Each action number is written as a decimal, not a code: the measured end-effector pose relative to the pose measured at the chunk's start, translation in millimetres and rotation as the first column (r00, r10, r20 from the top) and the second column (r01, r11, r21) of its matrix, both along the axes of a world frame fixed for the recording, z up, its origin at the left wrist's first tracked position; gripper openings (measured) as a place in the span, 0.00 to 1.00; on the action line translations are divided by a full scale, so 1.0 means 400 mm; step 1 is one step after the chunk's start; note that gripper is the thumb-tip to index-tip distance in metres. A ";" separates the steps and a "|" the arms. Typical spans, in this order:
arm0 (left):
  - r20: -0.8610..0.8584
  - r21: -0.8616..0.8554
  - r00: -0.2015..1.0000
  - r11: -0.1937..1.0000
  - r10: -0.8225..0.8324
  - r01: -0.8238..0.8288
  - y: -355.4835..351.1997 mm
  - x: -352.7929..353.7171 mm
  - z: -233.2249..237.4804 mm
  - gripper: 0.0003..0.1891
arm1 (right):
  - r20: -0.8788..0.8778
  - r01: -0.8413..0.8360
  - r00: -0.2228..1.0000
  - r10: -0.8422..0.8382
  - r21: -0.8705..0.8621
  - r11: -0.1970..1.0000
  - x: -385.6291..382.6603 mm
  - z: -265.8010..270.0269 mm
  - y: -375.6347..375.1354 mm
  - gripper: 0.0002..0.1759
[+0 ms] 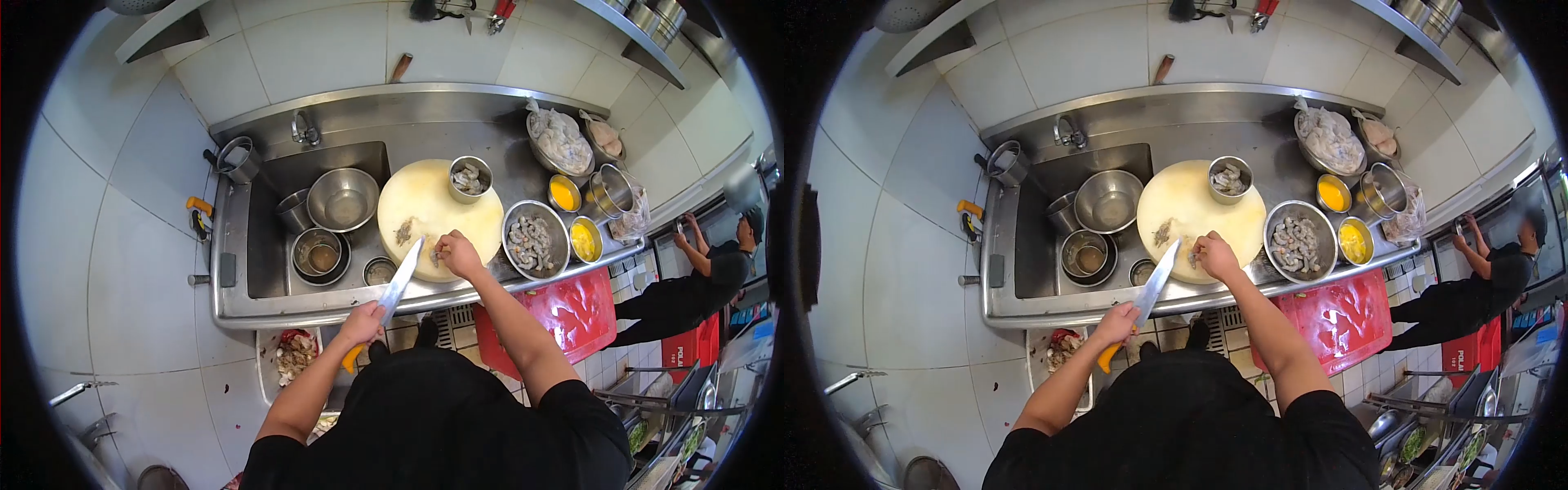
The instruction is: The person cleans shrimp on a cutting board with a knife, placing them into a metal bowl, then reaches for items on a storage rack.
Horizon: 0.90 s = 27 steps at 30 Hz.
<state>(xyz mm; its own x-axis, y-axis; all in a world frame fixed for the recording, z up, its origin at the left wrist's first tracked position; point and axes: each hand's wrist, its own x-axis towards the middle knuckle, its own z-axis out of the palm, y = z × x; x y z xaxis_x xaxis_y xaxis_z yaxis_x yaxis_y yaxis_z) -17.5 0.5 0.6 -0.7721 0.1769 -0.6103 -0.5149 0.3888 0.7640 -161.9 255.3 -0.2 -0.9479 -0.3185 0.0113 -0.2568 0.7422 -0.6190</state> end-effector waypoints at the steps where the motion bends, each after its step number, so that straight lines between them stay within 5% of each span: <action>1: -0.002 0.000 1.000 1.000 0.005 -0.005 0.016 -0.017 0.006 0.14 | -0.002 -0.005 1.000 0.005 0.000 1.000 -0.001 -0.003 -0.001 0.06; 4: -0.014 -0.046 0.998 0.997 -0.067 0.066 0.037 -0.050 0.004 0.15 | 0.026 0.016 1.000 -0.015 -0.020 1.000 0.000 -0.007 -0.001 0.07; 6: -0.151 -0.244 0.965 0.954 -0.213 0.172 0.038 -0.069 0.003 0.15 | -0.013 -0.043 0.999 0.042 -0.053 0.998 0.000 -0.006 0.002 0.08; 10: -0.051 -0.328 0.979 0.930 -0.196 0.169 0.019 -0.094 0.044 0.15 | 0.032 -0.108 0.993 0.109 -0.041 0.993 -0.007 0.000 0.005 0.08; 12: -0.276 -0.435 0.919 0.889 -0.282 0.142 0.015 -0.094 0.039 0.15 | 0.049 -0.041 0.998 0.044 -0.060 0.997 -0.004 0.005 0.005 0.09; 15: -0.134 -0.260 0.969 0.951 -0.207 0.167 0.030 -0.097 0.096 0.16 | -0.035 0.077 0.996 -0.081 -0.105 0.991 0.006 -0.011 -0.003 0.09; 19: -0.026 -0.253 0.972 0.942 -0.234 0.220 0.033 -0.121 0.120 0.16 | 0.043 0.040 0.998 -0.038 -0.056 0.998 -0.007 -0.024 -0.001 0.08; 21: -0.045 -0.417 0.933 0.855 -0.357 0.307 0.021 -0.135 0.127 0.16 | -0.011 -0.030 0.999 0.031 0.062 0.998 -0.017 -0.019 -0.004 0.07; 27: -0.075 -0.472 0.918 0.824 -0.390 0.312 0.028 -0.140 0.182 0.17 | 0.003 -0.084 0.996 0.084 0.172 0.982 -0.029 0.002 -0.012 0.06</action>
